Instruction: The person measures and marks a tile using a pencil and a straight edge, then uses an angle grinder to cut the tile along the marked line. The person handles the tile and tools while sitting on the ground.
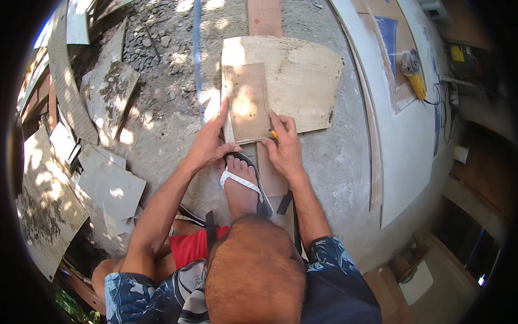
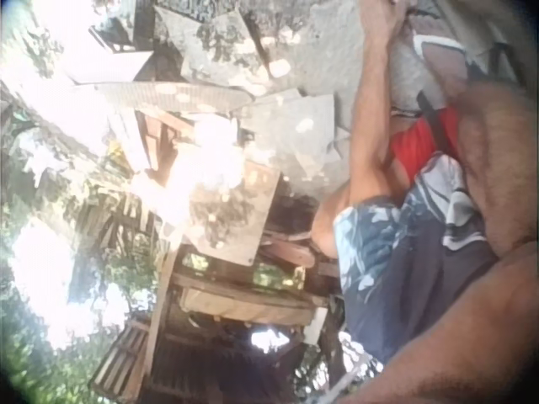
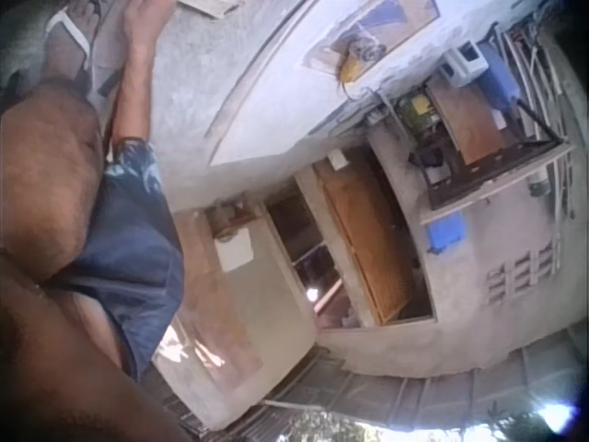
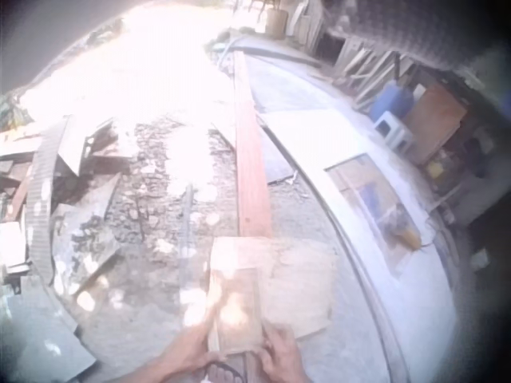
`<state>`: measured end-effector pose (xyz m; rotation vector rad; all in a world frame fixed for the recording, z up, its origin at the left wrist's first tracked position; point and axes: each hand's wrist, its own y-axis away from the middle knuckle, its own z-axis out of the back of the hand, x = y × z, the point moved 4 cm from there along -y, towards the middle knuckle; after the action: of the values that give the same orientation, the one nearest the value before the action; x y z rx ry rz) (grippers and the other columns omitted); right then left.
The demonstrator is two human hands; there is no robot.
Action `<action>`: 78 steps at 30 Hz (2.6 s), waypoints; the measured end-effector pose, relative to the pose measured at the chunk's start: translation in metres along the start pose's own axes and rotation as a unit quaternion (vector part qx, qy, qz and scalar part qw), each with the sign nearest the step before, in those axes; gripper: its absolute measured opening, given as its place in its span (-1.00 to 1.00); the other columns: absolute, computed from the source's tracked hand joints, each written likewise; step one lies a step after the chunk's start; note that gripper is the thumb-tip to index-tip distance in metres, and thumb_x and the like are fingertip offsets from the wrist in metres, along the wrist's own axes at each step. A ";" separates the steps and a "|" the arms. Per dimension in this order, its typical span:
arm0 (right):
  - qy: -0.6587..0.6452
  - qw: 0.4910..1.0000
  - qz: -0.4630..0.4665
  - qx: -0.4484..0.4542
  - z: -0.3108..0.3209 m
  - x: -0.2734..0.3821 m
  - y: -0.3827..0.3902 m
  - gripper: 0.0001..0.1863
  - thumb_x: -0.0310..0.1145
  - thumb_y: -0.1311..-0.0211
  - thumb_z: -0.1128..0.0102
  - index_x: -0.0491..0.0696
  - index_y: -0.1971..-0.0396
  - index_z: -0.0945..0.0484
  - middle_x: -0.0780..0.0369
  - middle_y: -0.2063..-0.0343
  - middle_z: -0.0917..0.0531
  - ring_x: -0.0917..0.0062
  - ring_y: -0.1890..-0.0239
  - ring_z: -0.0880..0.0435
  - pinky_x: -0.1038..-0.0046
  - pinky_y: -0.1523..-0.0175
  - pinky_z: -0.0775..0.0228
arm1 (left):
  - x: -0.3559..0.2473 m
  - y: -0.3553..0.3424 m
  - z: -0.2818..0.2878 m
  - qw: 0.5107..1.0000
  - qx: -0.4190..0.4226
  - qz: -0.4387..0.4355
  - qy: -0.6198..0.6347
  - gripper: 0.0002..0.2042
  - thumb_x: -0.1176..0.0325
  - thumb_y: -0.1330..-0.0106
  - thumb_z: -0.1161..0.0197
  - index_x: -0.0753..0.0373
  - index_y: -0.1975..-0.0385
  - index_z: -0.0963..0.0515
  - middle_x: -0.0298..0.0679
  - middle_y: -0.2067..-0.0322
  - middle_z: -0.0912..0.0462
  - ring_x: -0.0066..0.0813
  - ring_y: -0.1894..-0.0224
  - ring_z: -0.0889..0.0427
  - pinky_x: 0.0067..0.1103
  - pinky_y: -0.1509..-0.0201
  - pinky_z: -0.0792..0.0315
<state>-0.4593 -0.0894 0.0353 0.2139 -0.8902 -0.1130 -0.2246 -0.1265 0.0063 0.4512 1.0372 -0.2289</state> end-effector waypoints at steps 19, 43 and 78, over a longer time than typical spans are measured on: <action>0.260 0.962 0.033 -0.083 0.056 -0.068 0.013 -0.20 -0.24 -0.23 -0.60 -0.01 -0.46 -0.49 0.16 -0.16 -0.53 0.21 -0.02 -0.72 0.17 0.03 -0.67 | 0.002 0.009 -0.004 0.967 0.001 -0.048 -0.252 0.25 0.14 -0.05 -0.61 0.31 -0.71 0.09 0.04 0.02 -0.63 0.04 0.18 -0.76 -0.21 0.21 -0.69; 0.121 0.948 0.020 -0.295 0.081 -0.095 -0.097 -0.54 -0.31 -0.22 -0.53 -0.13 -0.10 -0.73 -0.01 0.05 -0.79 0.11 -0.04 -0.78 0.20 -0.19 -0.56 | 0.023 -0.109 0.079 0.927 -0.070 -0.111 -0.352 -0.21 0.24 -0.50 -0.39 0.35 -0.63 -0.16 0.11 -0.16 -0.69 0.10 -0.11 -0.75 -0.22 -0.20 -0.68; 0.140 0.976 0.014 -0.167 -0.009 0.031 -0.139 -0.32 0.00 -0.38 -0.46 -0.09 -0.37 -0.63 0.06 0.09 -0.63 0.20 0.03 -0.72 0.21 -0.10 -0.59 | 0.028 -0.127 0.080 0.982 -0.155 0.043 0.104 -0.33 0.13 -0.44 -0.45 0.32 -0.48 -0.48 -0.09 0.17 -0.86 -0.37 0.25 -0.79 -0.41 0.07 -0.68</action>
<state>-0.4342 -0.2293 0.0214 -0.0965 -0.5813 -0.1997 -0.1986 -0.2754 -0.0158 0.2400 1.2309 0.0596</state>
